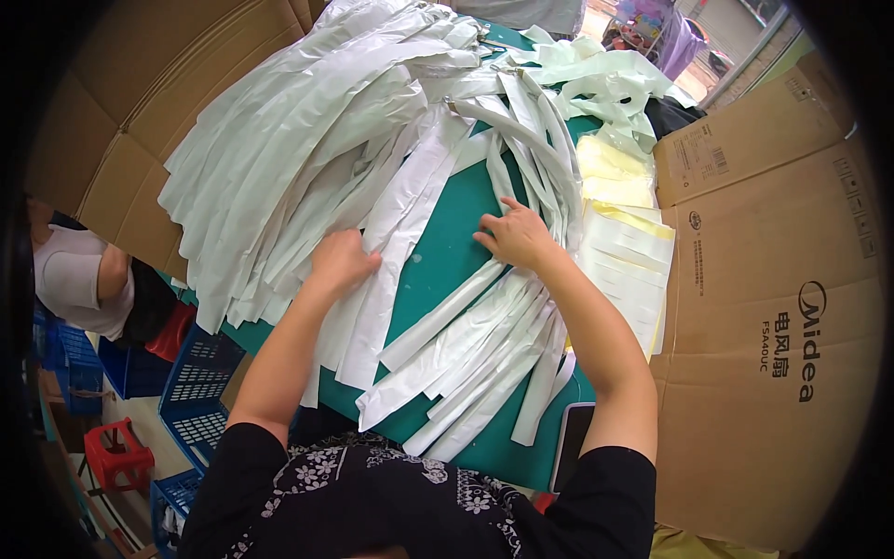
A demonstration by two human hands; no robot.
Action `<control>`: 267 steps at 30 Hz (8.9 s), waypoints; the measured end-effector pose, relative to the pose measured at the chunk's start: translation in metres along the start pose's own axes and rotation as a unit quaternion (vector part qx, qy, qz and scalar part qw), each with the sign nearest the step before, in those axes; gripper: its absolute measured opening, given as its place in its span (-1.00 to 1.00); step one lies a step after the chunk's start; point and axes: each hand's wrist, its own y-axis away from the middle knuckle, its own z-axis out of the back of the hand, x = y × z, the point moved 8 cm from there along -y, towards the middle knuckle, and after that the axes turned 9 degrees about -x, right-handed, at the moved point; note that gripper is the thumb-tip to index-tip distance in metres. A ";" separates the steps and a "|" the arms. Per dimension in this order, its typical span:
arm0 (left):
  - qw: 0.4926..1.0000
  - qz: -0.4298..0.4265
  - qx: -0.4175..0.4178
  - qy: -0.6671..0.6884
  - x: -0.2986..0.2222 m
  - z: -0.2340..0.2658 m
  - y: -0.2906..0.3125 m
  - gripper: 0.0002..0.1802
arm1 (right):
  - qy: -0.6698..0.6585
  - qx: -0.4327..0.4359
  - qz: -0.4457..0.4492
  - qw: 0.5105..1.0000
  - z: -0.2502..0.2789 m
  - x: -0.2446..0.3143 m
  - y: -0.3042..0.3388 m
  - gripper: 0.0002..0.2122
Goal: Organizing and sorting bundles of white fabric strips into a specific arrangement on a workbench.
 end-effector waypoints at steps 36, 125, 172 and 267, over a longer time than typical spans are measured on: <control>0.989 -0.141 0.013 -0.051 -0.021 -0.033 -0.100 -0.20 | -0.059 -0.083 0.023 0.995 0.002 -0.022 0.017 -0.60; 0.934 -0.121 -0.335 -0.041 0.027 0.113 0.009 -0.63 | -0.146 -0.083 0.173 0.970 0.049 0.084 0.012 -0.63; 0.884 -0.260 0.367 0.129 -0.012 0.063 -0.010 -0.83 | -0.099 -0.153 0.187 0.965 0.042 0.053 0.022 -0.18; 0.936 -0.080 -0.321 -0.122 0.062 0.127 0.008 -0.65 | -0.027 -0.079 0.296 0.952 0.018 0.128 -0.029 -0.84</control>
